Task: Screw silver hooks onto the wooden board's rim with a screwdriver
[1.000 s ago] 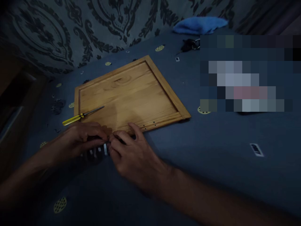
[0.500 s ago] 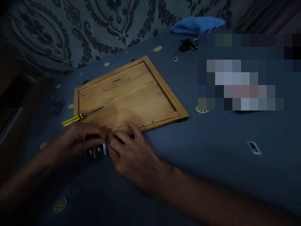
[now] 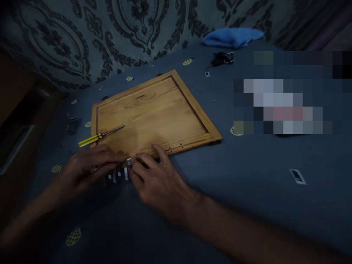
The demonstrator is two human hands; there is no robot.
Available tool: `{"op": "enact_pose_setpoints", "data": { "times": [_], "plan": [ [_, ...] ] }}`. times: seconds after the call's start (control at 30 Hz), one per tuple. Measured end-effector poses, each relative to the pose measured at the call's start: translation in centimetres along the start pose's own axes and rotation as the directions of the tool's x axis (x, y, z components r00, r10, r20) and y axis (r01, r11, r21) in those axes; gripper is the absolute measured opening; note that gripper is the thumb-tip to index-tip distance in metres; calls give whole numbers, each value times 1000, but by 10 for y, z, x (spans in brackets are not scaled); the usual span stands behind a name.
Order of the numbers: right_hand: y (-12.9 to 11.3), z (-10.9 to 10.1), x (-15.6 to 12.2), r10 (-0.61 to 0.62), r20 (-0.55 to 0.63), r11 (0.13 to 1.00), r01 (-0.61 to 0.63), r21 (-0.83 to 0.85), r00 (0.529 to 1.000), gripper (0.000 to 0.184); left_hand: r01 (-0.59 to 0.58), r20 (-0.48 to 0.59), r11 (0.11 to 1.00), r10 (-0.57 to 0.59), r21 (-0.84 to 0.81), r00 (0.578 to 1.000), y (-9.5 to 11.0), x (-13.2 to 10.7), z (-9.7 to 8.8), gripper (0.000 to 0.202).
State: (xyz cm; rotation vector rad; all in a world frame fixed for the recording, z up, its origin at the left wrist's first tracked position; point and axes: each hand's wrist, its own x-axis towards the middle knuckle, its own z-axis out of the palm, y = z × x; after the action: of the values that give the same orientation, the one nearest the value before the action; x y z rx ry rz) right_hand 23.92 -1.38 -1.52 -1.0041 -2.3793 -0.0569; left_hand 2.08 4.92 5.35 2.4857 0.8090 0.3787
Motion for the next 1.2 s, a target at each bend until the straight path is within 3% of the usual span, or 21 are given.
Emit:
{"op": "enact_pose_setpoints", "data": {
  "times": [0.3, 0.93, 1.07, 1.2],
  "plan": [
    [-1, 2, 0, 9, -19, 1000, -9, -8, 1000, 26, -116, -62, 988, 123, 104, 990, 3, -9, 13, 40],
    [1, 4, 0, -28, -32, 998, 27, -50, 999, 25, 7, -38, 1000, -8, -25, 999, 6, -8, 10, 28],
    [1, 3, -1, -20, -10, 999, 19, -37, 1000, 25, 95, -164, 994, -84, 61, 983, -2, -10, -3, 22],
    [1, 4, -1, -8, -7, 1000, 8, -16, 1000, 22, 292, -359, 893, -163, 342, 919, -27, -17, -17, 27]
  ]
}}
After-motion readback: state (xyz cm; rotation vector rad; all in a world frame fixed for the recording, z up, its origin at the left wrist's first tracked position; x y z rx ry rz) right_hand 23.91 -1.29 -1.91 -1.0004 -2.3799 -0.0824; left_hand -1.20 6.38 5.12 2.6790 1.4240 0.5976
